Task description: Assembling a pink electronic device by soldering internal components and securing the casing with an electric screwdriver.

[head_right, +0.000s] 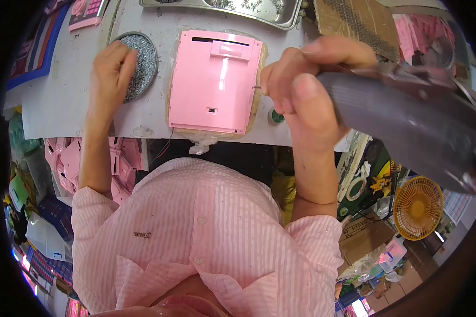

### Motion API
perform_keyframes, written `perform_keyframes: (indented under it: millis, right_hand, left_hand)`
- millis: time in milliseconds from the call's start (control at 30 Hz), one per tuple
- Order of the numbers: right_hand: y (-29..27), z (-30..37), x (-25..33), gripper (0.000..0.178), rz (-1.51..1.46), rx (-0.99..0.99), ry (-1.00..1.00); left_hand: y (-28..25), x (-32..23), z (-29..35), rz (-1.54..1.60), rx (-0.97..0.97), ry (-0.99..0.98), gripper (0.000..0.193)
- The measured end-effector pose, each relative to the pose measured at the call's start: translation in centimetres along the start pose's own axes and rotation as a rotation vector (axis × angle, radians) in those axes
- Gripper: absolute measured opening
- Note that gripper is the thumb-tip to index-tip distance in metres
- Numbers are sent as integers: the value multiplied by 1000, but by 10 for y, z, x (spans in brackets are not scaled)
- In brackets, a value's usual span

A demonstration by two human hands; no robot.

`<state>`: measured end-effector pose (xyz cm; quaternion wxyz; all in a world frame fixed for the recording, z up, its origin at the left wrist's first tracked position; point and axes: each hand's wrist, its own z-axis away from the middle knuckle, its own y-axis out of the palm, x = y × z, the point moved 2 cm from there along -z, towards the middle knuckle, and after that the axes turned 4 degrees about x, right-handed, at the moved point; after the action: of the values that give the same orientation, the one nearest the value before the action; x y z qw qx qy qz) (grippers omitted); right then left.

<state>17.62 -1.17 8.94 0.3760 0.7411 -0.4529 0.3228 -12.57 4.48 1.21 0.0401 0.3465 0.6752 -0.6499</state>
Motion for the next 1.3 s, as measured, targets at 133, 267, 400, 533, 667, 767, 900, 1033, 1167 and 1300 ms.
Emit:
perform_keyframes:
  millis: [133,267,400,533,667,767,900,1033,1167,1300]
  right_hand:
    - [12,-8,11,37,6,94,35]
    - [16,-10,21,36,-45,187,23]
    - [20,-9,24,33,-49,185,44]
    - [19,-8,24,32,-37,195,51]
    - [24,-8,22,32,-41,182,49]
    - [25,-8,20,32,-48,182,43]
    - [28,-4,22,32,-50,127,50]
    - [31,-5,22,31,-26,109,50]
    - [29,-9,24,30,-39,136,35]
    - [28,-9,24,29,-60,139,44]
  left_hand:
    - [9,-70,-2,360,59,292,12]
    - [26,-105,0,504,90,403,18]
    - [34,-107,3,461,-19,504,21]
    - [35,-107,3,437,-112,568,26]
    - [38,-107,6,494,-141,567,27]
    - [41,-105,7,510,-162,562,27]
    - [40,-106,5,505,-152,580,28]
    - [42,-106,5,510,-154,578,28]
    - [43,-107,4,503,-185,582,27]
    - [43,-107,5,506,-175,572,27]
